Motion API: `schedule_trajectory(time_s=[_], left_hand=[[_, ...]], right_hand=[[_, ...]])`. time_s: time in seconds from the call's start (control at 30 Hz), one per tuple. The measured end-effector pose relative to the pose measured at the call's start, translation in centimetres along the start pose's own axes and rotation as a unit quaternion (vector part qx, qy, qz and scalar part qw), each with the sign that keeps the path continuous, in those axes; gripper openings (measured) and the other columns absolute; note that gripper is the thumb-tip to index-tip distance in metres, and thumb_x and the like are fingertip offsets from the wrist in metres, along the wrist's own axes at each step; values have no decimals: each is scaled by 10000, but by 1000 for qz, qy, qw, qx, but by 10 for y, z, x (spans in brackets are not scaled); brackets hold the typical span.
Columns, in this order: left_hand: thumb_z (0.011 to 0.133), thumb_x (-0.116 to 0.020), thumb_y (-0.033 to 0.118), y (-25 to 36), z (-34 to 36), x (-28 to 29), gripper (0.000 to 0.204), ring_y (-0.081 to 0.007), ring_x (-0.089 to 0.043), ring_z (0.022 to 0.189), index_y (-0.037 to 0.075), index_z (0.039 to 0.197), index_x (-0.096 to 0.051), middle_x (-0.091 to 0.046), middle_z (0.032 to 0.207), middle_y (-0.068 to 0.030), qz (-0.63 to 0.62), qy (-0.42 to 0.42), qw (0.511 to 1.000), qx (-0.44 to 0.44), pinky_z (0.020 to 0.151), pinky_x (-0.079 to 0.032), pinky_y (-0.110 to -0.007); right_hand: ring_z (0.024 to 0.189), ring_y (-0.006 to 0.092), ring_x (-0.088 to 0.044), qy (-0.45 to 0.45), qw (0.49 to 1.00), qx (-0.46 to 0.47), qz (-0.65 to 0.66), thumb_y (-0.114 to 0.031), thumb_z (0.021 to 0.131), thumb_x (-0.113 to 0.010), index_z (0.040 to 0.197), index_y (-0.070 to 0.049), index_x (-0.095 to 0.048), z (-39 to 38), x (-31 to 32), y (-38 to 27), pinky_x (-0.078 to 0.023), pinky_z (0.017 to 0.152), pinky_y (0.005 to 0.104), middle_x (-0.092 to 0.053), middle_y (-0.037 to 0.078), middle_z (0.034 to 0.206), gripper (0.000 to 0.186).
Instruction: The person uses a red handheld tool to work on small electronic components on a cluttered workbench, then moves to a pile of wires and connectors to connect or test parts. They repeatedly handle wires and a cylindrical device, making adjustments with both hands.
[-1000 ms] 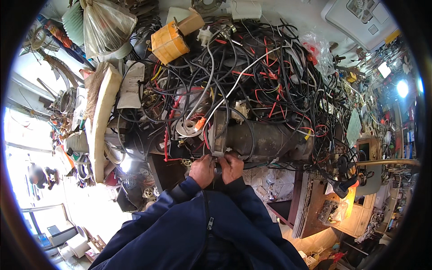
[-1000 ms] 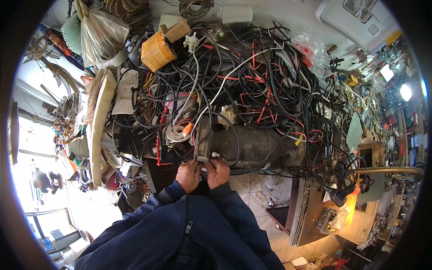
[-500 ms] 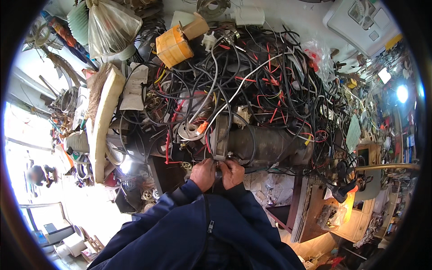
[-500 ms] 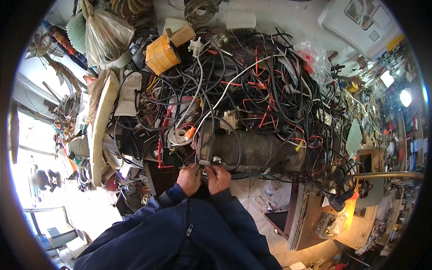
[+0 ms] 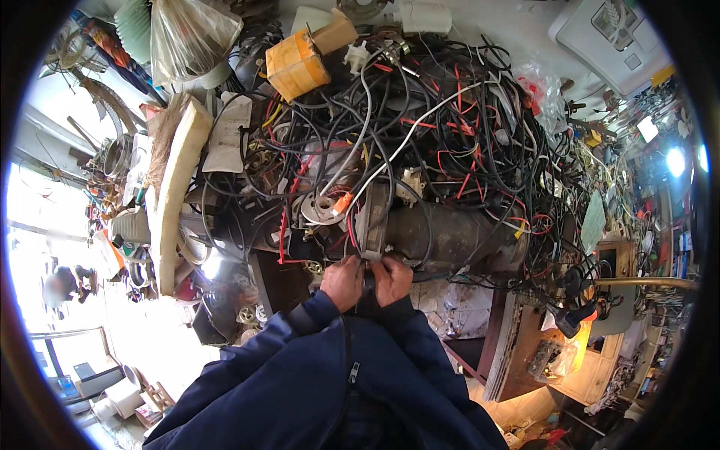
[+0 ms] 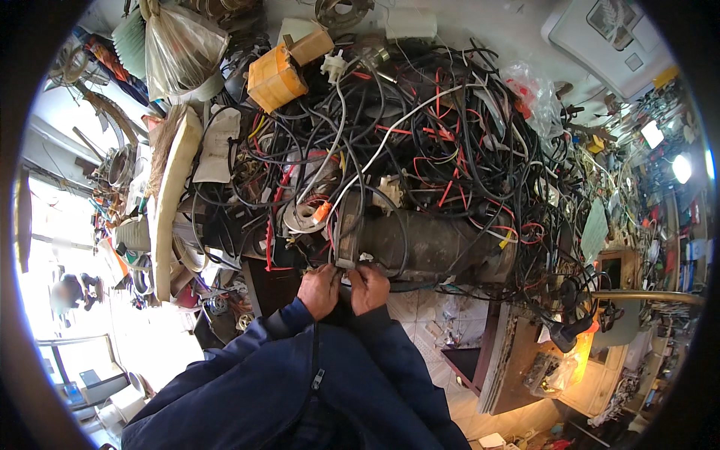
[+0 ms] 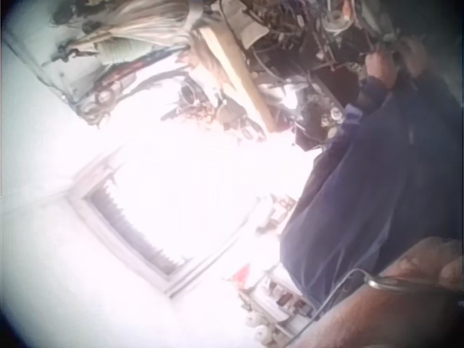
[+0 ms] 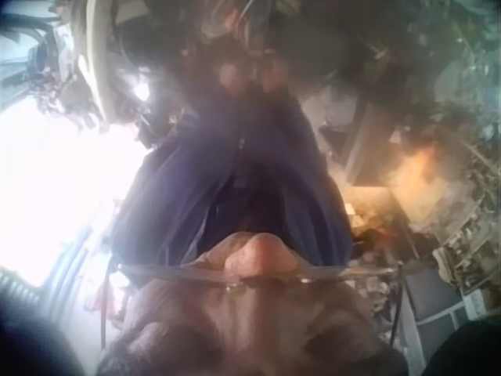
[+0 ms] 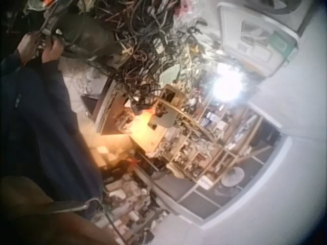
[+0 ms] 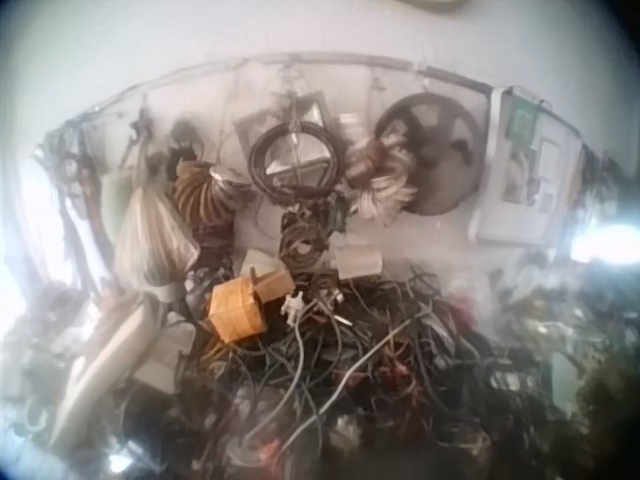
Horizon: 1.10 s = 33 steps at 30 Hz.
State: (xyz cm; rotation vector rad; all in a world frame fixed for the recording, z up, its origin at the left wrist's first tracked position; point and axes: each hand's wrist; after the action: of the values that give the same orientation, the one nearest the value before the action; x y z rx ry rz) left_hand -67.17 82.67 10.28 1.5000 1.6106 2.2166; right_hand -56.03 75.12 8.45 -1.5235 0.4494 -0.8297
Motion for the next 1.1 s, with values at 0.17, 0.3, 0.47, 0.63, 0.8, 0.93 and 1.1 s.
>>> schedule_trajectory(time_s=[0.17,0.3,0.47,0.63,0.8,0.93,1.1], left_hand=[[894,-534,121,-2,2,0,144,-450,-602,772,-18,873,-562,-613,835,-239,-22,9,999,-20,680,-475,-520],[890,-565,106,-12,2,-2,173,-421,-613,727,-46,955,-616,-600,806,-237,-87,14,996,13,625,-479,-455],[827,-520,41,-50,-2,7,392,-154,-596,716,-13,1213,-565,-661,1025,-74,-505,-110,800,304,650,-490,-280],[723,-447,-47,-30,-8,36,620,-187,-569,1046,-10,1341,-445,-553,1269,-134,-714,-108,644,251,894,-469,-292],[787,-486,-80,-32,-15,36,598,-246,-561,1182,-20,1373,-384,-547,1290,-146,-762,-105,600,219,1010,-457,-343],[853,-512,-49,-30,-13,41,514,-269,-556,1210,-39,1353,-389,-532,1316,-165,-761,-114,606,200,1017,-463,-350],[883,-527,-15,-24,-12,48,454,-268,-572,1189,-45,1323,-419,-542,1306,-164,-731,-124,626,242,984,-488,-341]], right_hand=[[670,236,-612,-13,1000,-16,4,-88,801,-660,878,43,-662,1,2,-6,-463,638,331,-647,180,765,153],[678,180,-583,-34,996,-72,39,-92,806,-662,894,42,-669,4,2,8,-464,663,326,-646,144,755,160],[679,154,-564,-40,995,-40,78,-103,830,-667,890,36,-673,5,0,25,-455,649,326,-644,90,744,151],[635,123,-518,-49,994,-45,91,-127,853,-675,829,39,-653,6,1,27,-425,603,301,-608,55,687,169],[633,97,-506,-36,993,-36,105,-105,843,-661,769,47,-617,6,-1,28,-423,595,292,-590,43,668,175],[643,89,-514,-37,993,-36,108,-65,830,-642,780,51,-617,6,0,45,-429,599,289,-605,43,683,129],[656,91,-537,-43,993,-54,97,-34,829,-650,850,51,-642,7,1,35,-449,614,280,-627,34,724,88]])
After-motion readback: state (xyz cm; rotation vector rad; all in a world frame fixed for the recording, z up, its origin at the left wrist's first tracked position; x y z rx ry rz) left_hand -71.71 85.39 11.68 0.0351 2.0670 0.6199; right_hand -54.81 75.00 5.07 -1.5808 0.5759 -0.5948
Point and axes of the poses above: each hand's wrist, its own z-axis towards the middle knuckle, its own x-axis out of the back of the hand, y = z × x
